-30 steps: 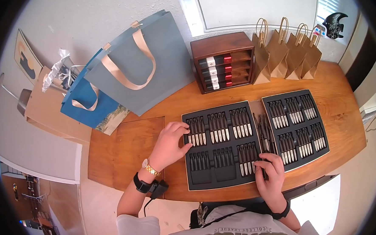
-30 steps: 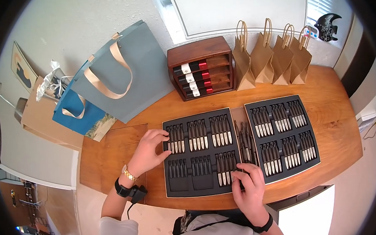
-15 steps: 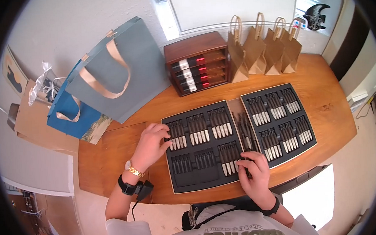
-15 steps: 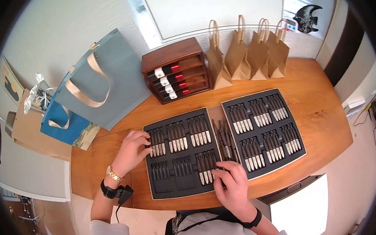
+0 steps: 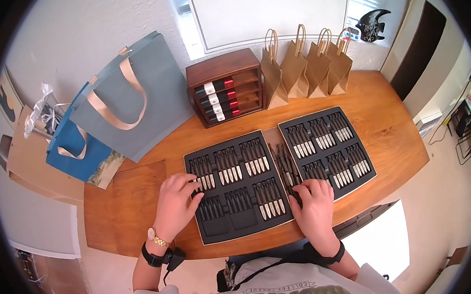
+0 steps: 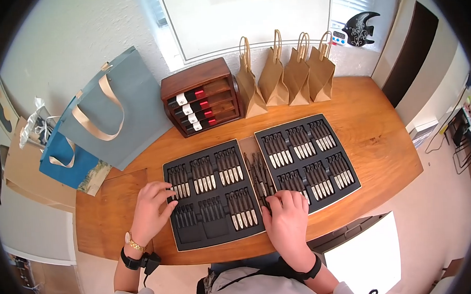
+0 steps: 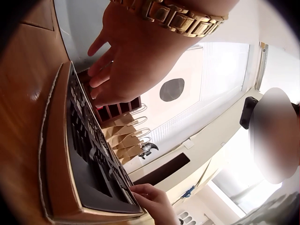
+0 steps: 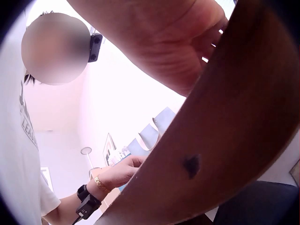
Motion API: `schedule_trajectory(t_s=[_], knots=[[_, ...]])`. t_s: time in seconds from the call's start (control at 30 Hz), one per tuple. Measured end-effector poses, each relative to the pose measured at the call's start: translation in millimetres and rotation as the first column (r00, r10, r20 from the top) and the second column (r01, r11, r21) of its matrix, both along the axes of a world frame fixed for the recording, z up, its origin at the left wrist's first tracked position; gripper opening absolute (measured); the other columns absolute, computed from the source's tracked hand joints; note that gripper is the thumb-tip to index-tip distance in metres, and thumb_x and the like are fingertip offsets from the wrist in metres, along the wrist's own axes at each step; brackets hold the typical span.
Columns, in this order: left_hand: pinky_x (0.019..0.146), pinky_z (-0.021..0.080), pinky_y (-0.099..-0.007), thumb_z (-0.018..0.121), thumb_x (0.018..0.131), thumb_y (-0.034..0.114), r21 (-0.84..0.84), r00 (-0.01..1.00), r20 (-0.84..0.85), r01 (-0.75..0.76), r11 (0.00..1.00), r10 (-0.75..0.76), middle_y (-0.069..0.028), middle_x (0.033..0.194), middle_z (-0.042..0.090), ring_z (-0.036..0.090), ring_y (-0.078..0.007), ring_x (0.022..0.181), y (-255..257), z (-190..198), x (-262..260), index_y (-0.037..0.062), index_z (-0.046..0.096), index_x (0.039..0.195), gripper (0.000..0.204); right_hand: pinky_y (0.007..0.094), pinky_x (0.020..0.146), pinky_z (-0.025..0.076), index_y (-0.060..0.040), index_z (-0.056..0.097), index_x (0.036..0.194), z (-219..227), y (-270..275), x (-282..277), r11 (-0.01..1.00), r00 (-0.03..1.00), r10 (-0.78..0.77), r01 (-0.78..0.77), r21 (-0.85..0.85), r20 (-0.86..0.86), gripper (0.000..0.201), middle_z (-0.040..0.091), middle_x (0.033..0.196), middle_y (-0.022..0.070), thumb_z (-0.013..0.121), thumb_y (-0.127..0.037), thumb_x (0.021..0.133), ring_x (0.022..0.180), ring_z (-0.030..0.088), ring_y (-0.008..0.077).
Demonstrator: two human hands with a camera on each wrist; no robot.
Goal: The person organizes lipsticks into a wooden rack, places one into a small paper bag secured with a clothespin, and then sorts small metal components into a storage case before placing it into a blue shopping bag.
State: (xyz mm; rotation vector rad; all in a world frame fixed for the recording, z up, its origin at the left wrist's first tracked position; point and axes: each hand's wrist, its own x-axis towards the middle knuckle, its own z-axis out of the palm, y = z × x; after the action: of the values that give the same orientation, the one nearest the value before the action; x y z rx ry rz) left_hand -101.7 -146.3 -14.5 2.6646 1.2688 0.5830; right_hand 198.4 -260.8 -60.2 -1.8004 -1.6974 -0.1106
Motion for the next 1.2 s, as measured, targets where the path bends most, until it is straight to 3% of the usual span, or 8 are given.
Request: schedule_trajectory(t_s=[0.23,0.47,0.53,0.67,0.77,1.03,1.2], knots=[[0.097,0.045,-0.0430,0.076,0.082,0.015,-0.002,0.997,0.059,0.050,0.999,-0.050,-0.0080,0.113,0.065,0.058,-0.0300,0.110,-17.4,5.5,6.4,0.0054,0.069,0.098,0.020,0.0416,0.085,0.041,-0.0059,0.067,0.088,-1.6,9.1,-4.0,0.998,0.991,-0.054,0.056,-0.014,0.124,0.015,0.057,0.091,0.0075,0.074,-0.011,0.076,0.091,0.054,0.0284],[0.092,0.048,-0.0406,0.075,0.083,0.015,-0.038,0.987,0.143,0.086,0.996,-0.080,-0.0074,0.110,0.066,0.060,-0.0281,0.104,-35.7,7.7,8.8,0.0052,0.070,0.099,0.019,0.0385,0.077,0.044,-0.0063,0.069,0.084,5.4,11.1,-2.6,0.994,0.992,-0.102,0.098,0.044,0.076,0.011,0.059,0.081,0.0055,0.074,-0.007,0.075,0.082,0.057,0.0261],[0.089,0.049,-0.0393,0.075,0.083,0.014,-0.058,0.984,0.159,0.092,0.994,-0.081,-0.0073,0.109,0.066,0.061,-0.0277,0.101,-39.4,5.8,9.2,0.0050,0.070,0.099,0.019,0.0377,0.069,0.047,-0.0055,0.071,0.088,7.5,8.8,-2.9,0.989,0.999,-0.036,0.036,0.146,0.002,0.012,0.061,0.081,0.0056,0.075,-0.005,0.077,0.075,0.060,0.0251],[0.082,0.053,-0.0374,0.075,0.083,0.011,-0.078,0.970,0.212,0.138,0.987,-0.118,-0.0075,0.106,0.066,0.063,-0.0272,0.094,-45.3,-2.9,13.5,0.0045,0.070,0.100,0.019,0.0369,0.061,0.048,-0.0045,0.072,0.093,7.0,-5.3,-14.0,0.995,0.997,0.017,-0.009,0.102,-0.080,0.016,0.061,0.081,0.0062,0.075,-0.003,0.077,0.069,0.061,0.0248],[0.080,0.054,-0.0377,0.075,0.082,0.011,-0.079,0.968,0.208,0.158,0.984,-0.139,-0.0078,0.105,0.067,0.064,-0.0274,0.092,-47.0,-4.8,17.6,0.0040,0.070,0.099,0.019,0.0339,0.056,0.047,-0.0043,0.073,0.098,-0.2,-11.4,-20.8,0.963,0.978,0.196,-0.179,0.201,-0.069,0.025,0.059,0.079,0.0060,0.078,0.000,0.074,0.065,0.059,0.0232],[0.082,0.054,-0.0371,0.074,0.084,0.011,-0.111,0.960,0.224,0.194,0.975,-0.165,-0.0081,0.106,0.066,0.064,-0.0269,0.096,-43.4,-13.5,24.6,0.0028,0.070,0.099,0.017,0.0317,0.056,0.048,-0.0036,0.074,0.102,1.6,-1.8,-45.4,0.908,0.941,0.337,-0.316,0.276,-0.032,0.032,0.058,0.081,0.0049,0.077,0.003,0.071,0.066,0.057,0.0203],[0.085,0.053,-0.0368,0.073,0.085,0.013,-0.130,0.955,0.217,0.233,0.964,-0.202,-0.0083,0.109,0.065,0.063,-0.0264,0.100,-35.1,-18.1,32.1,0.0028,0.070,0.101,0.019,0.0324,0.058,0.049,-0.0016,0.073,0.103,-9.4,6.2,-52.4,0.909,0.929,0.369,-0.368,0.193,0.036,0.034,0.056,0.084,0.0047,0.073,0.002,0.069,0.071,0.058,0.0203]])
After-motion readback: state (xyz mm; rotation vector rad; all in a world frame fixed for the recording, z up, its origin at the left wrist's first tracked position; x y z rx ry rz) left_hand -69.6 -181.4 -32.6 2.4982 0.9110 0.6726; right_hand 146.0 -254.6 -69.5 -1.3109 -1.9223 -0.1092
